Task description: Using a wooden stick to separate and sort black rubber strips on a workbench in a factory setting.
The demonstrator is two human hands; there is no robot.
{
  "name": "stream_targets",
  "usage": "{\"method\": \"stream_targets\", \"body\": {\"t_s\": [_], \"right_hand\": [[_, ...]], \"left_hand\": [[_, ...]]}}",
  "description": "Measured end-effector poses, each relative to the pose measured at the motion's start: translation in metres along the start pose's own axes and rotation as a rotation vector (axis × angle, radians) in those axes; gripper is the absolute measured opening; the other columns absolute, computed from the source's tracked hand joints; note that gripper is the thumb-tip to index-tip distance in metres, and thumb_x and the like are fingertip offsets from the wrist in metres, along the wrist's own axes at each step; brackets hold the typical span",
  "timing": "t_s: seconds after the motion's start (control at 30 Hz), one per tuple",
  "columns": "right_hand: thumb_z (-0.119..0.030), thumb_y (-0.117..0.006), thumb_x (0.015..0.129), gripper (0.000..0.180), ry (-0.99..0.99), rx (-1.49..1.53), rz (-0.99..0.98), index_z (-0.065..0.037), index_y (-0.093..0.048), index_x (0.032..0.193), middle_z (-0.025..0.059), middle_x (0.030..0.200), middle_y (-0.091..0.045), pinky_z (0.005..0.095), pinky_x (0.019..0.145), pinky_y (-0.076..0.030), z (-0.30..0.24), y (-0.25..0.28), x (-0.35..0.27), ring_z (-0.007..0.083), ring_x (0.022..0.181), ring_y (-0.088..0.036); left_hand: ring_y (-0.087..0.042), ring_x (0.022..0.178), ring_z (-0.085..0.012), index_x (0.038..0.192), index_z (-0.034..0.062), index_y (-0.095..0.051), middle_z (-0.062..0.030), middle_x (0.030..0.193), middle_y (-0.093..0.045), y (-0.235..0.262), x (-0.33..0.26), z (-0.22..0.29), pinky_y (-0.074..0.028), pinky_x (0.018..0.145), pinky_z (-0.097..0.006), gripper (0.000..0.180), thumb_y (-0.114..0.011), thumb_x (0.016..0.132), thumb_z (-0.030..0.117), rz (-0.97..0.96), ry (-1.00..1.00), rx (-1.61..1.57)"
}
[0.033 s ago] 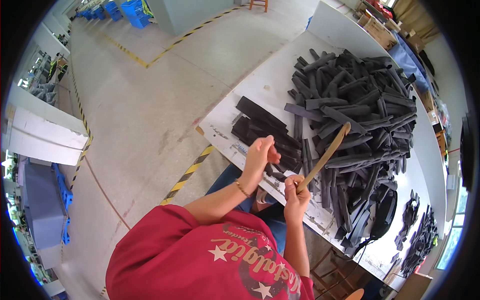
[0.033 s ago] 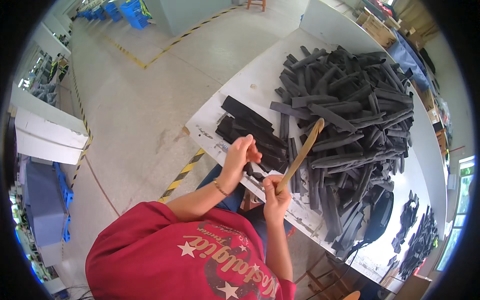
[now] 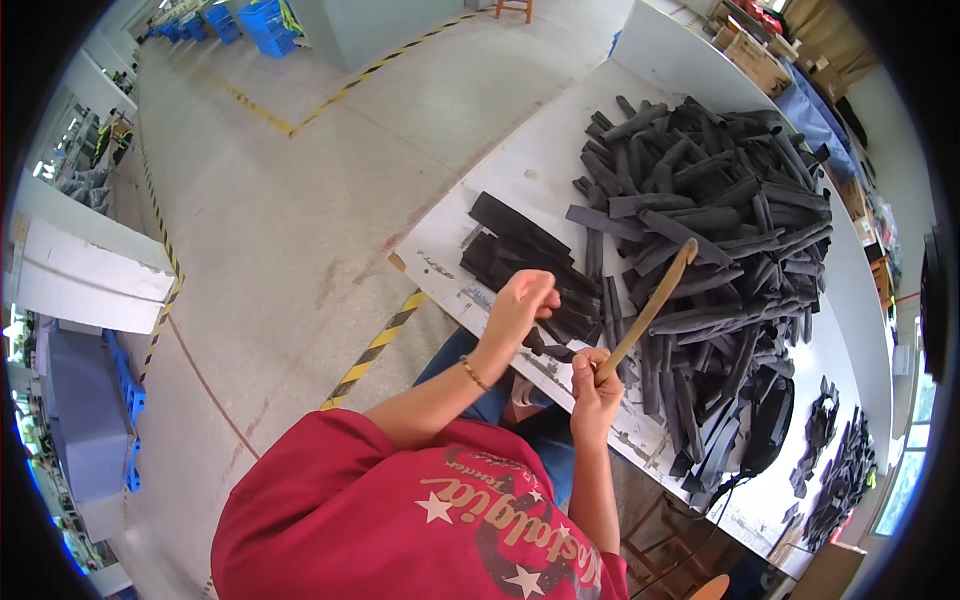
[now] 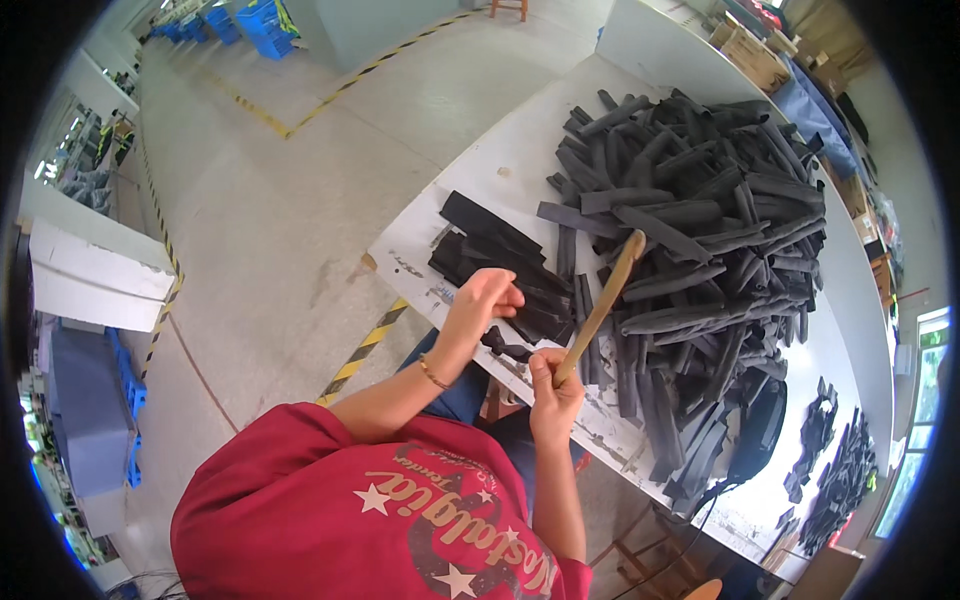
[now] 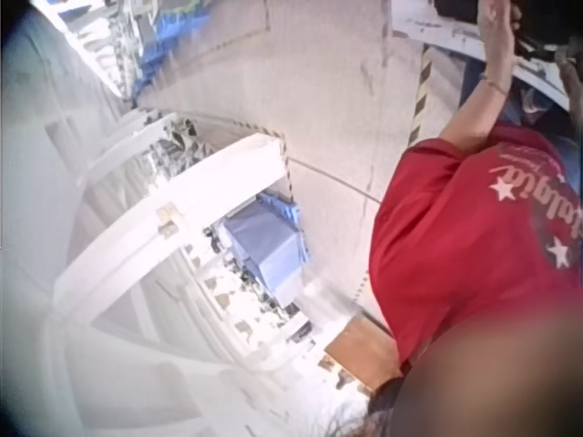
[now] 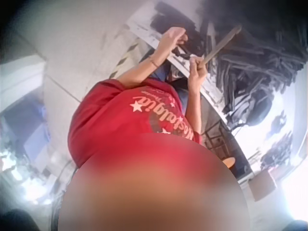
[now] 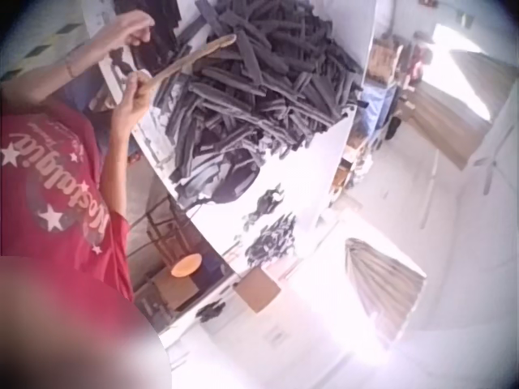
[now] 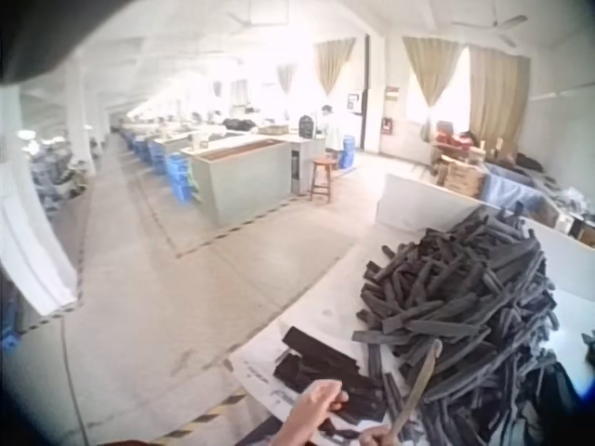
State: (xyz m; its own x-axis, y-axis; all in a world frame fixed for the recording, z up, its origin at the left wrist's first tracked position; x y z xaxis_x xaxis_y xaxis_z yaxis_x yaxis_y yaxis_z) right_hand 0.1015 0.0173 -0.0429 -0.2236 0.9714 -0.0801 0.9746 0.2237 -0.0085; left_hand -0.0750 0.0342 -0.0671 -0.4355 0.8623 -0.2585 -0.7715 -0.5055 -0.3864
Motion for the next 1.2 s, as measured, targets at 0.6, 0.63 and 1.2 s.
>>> {"method": "stream_targets", "body": {"t_s": [0.6, 0.63, 1.2], "right_hand": [[0.001, -0.054, 0.09, 0.007, 0.597, -0.327, 0.365, 0.0, -0.05, 0.085, 0.0062, 0.085, -0.05, 0.0271, 0.07, -0.039, -0.098, -0.011, 0.038, 0.018, 0.077, -0.047], [0.001, -0.054, 0.09, 0.007, 0.603, -0.315, 0.355, 0.0, -0.05, 0.085, 0.0054, 0.084, -0.049, 0.0265, 0.07, -0.039, -0.099, -0.01, 0.041, 0.0168, 0.077, -0.047], [-0.021, -0.056, 0.096, 0.019, 0.019, 0.064, -0.059, -0.004, -0.059, 0.09, -0.0085, 0.061, -0.04, 0.0191, 0.045, -0.022, -0.104, 0.031, 0.061, 0.0015, 0.05, -0.032]], "left_hand": [[-0.049, 0.05, -0.0073, 0.084, 0.0057, -0.048, -0.0012, 0.063, -0.05, -0.059, -0.081, 0.018, -0.039, 0.045, -0.021, 0.028, -0.034, 0.102, 0.023, -0.598, 0.079, 0.094], [-0.049, 0.049, -0.0077, 0.082, 0.0056, -0.049, -0.0015, 0.062, -0.05, -0.058, -0.082, 0.02, -0.039, 0.044, -0.022, 0.029, -0.034, 0.101, 0.022, -0.601, 0.059, 0.117], [-0.054, 0.075, -0.0047, 0.098, -0.0002, -0.061, 0.0002, 0.082, -0.058, -0.073, -0.031, 0.067, -0.044, 0.066, -0.02, 0.016, -0.063, 0.089, 0.013, -0.464, -0.476, 0.218]]}}
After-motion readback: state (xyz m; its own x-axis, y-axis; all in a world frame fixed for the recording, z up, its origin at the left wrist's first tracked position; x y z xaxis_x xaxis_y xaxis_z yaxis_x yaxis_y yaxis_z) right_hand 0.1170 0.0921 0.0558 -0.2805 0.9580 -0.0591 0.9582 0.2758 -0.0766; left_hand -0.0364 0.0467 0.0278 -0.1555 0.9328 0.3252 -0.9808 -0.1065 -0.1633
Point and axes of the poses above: each hand's wrist, its own x-axis towards the middle knuckle, its own y-axis out of the back of the hand, z = x × y, the point moved 5 cm from there along x, towards the middle knuckle
